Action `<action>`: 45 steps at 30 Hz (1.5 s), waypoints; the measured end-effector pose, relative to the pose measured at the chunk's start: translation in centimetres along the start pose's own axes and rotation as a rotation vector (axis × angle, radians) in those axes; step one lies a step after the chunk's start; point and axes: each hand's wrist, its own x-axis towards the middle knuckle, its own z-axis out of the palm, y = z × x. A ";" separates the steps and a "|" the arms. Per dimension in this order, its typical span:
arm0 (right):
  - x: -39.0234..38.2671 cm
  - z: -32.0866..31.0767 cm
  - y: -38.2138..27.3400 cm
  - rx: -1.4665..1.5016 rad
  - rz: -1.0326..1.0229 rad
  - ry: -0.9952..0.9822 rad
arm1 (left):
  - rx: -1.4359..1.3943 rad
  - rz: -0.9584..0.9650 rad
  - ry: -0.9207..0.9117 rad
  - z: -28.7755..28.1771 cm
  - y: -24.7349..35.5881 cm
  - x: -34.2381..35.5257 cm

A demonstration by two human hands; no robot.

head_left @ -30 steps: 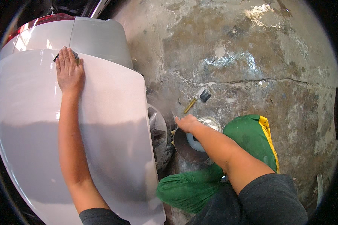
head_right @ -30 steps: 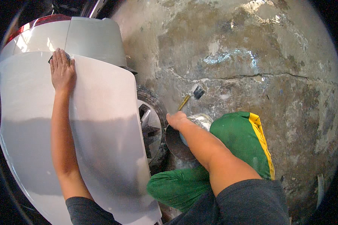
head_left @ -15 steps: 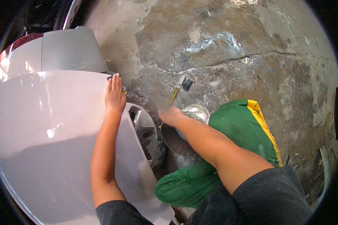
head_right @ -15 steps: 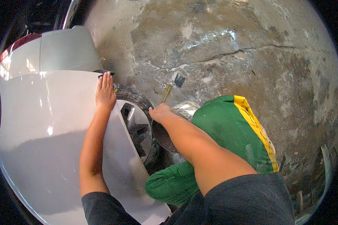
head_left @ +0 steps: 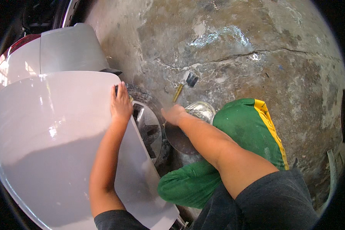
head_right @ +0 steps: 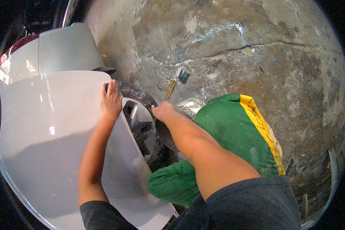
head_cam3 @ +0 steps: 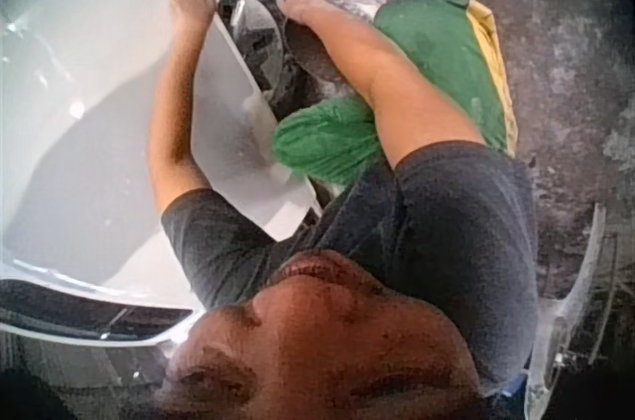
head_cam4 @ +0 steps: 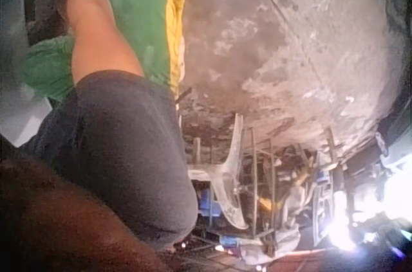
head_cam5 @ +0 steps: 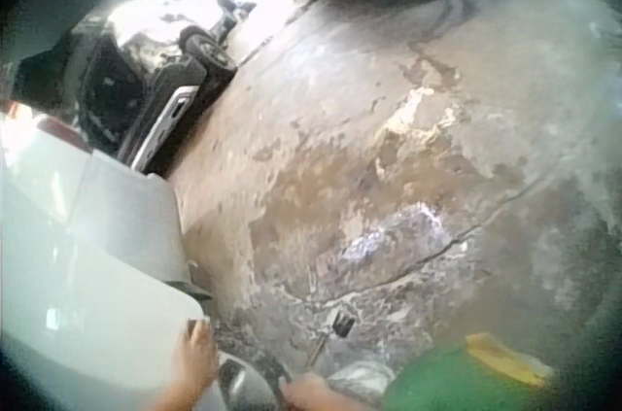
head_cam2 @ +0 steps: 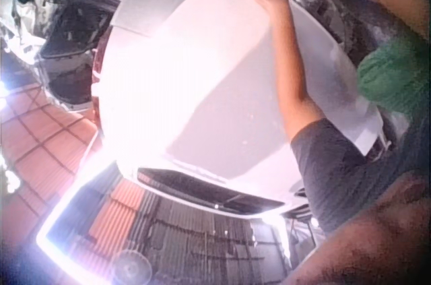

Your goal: The person sands the surface of a white car door with a sanding block, repeatedly dipping it into a bucket of water. The person works on the door's flat surface and edges, then briefly handles a green cloth and a black sanding block.

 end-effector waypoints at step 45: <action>-5.5 4.8 3.1 -0.851 -0.320 -0.427 | -2.203 -0.285 -0.361 -10.2 44.9 -5.7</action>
